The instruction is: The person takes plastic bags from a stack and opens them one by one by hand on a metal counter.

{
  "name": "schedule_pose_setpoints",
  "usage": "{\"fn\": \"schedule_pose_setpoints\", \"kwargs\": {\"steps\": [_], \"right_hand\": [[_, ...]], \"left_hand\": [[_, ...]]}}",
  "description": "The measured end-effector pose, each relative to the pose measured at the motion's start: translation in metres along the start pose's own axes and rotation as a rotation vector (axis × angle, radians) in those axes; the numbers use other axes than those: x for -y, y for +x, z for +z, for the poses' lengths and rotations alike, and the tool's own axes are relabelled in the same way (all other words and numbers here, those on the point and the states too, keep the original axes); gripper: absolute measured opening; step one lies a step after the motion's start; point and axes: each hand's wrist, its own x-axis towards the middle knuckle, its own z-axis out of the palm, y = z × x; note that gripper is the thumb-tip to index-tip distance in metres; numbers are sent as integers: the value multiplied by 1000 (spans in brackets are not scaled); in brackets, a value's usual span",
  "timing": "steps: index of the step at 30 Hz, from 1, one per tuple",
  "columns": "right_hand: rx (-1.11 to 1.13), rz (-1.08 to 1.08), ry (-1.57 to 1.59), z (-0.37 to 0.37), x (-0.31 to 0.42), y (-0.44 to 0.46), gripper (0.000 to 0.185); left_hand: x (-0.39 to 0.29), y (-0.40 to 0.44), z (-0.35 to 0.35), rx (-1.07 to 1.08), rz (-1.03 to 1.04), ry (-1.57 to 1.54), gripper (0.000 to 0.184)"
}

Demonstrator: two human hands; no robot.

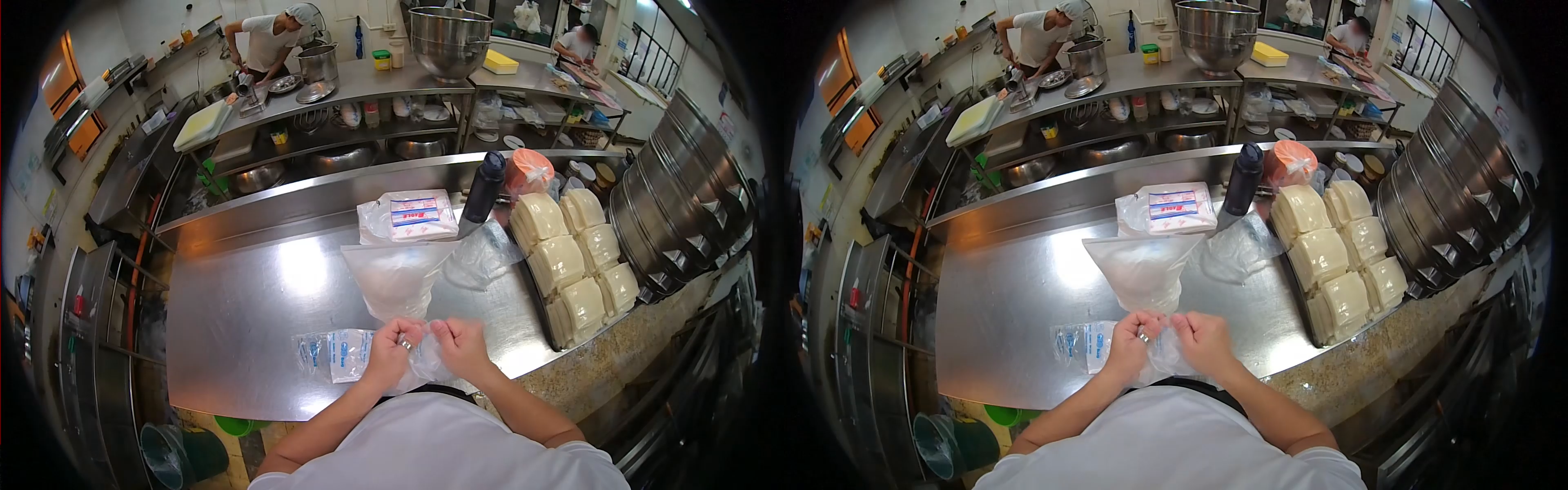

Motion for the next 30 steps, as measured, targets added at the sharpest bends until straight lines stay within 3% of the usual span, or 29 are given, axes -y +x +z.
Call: {"fn": "schedule_pose_setpoints", "kwargs": {"steps": [2, 5, 8, 11, 20, 23, 26, 30], "right_hand": [[-76, -57, 9, 10, 0, -1, 46], [-106, 81, 100, 8, -8, 5, 44], [-89, 24, 11, -6, 3, 10, 44], [-116, -156, -63, -6, -4, 10, 44], [-16, -141, -41, -4, -9, 2, 37], [8, -139, 33, -9, 3, 3, 26], [-7, -112, 88, -10, 3, 3, 16], [-30, -118, -71, -12, 6, 1, 17]], "left_hand": [[6, 2, -3, -19, -8, -108, 7], [7, 4, -19, 169, -125, -400, 9], [-23, 1, 6, -41, -118, -59, 9], [-36, 1, 6, 124, -164, 184, 8], [-3, 18, -6, 75, -175, 4, 16], [-19, 15, -6, 221, -119, 372, 17], [-3, 17, -18, 229, -192, 392, 20], [-24, 12, -5, 231, -104, 328, 19]]}}
